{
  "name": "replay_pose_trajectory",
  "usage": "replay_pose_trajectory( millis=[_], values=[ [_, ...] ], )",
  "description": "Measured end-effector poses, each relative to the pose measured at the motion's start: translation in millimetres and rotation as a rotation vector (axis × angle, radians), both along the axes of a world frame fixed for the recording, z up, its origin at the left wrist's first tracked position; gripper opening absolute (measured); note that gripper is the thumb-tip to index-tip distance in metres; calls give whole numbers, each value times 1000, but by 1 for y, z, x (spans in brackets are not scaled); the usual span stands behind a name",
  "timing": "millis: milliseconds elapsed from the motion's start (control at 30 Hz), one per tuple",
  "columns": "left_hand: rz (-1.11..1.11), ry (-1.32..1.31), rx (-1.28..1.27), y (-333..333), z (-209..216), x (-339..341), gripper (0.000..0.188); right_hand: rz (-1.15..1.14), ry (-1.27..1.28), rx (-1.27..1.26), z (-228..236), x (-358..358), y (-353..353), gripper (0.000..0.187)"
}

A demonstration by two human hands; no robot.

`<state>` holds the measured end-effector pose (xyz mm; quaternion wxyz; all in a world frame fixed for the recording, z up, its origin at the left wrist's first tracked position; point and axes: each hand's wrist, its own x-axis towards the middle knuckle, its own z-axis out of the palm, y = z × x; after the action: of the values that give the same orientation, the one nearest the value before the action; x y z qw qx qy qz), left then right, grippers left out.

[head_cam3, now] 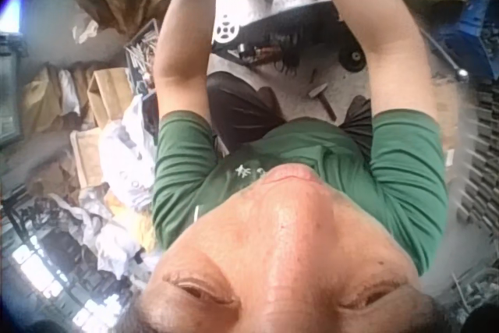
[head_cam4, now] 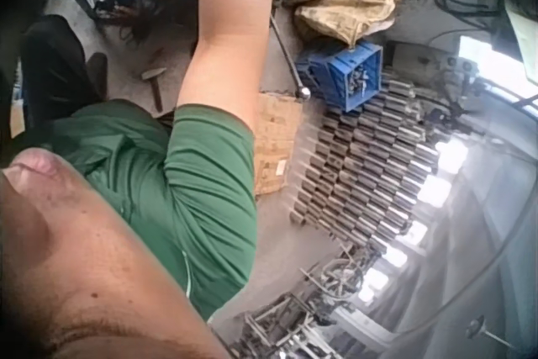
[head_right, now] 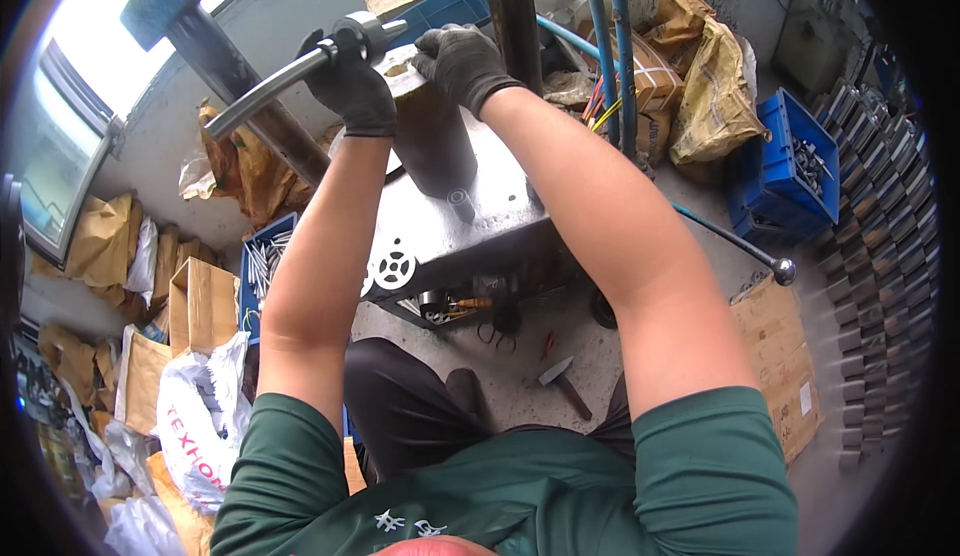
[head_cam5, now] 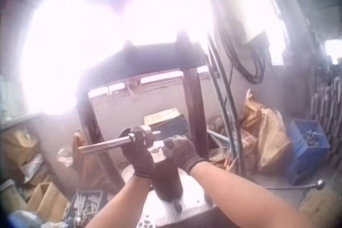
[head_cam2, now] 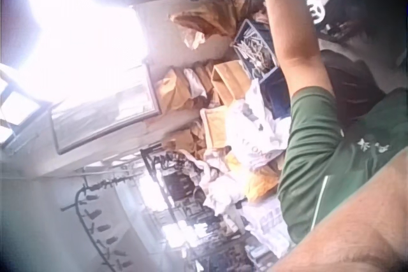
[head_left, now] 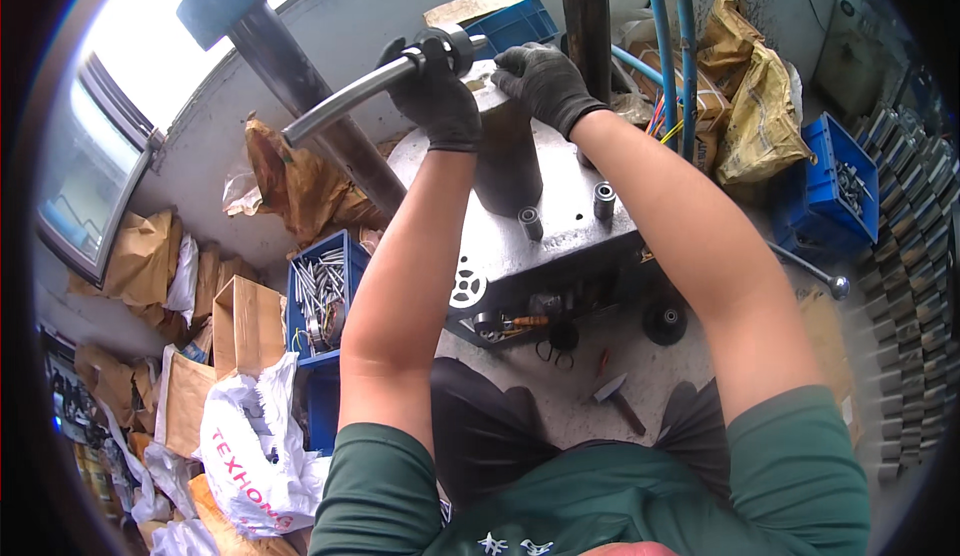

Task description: Using a hydraulic or mechanical press to assemble or shape metal components.

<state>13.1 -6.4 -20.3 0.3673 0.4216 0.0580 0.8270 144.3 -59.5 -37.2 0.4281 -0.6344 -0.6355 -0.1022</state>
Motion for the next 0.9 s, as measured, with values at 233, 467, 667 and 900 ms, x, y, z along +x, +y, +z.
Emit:
replay_pose_trajectory(
  millis=[233, 467, 667, 900],
  values=[
    [-149, -20, -97, 16, -2, -8, 37, 8, -29, 39, 0, -4, -4, 50],
    [-201, -22, -51, 2, 4, -9, 29, -17, -228, -47, 12, -4, -3, 47],
    [-183, 47, -111, -4, 14, -7, 25, 11, -72, -203, 26, -1, -12, 45],
    [3, 411, -124, 12, 33, -5, 15, 103, -152, 62, -6, 2, -67, 43]
  ],
)
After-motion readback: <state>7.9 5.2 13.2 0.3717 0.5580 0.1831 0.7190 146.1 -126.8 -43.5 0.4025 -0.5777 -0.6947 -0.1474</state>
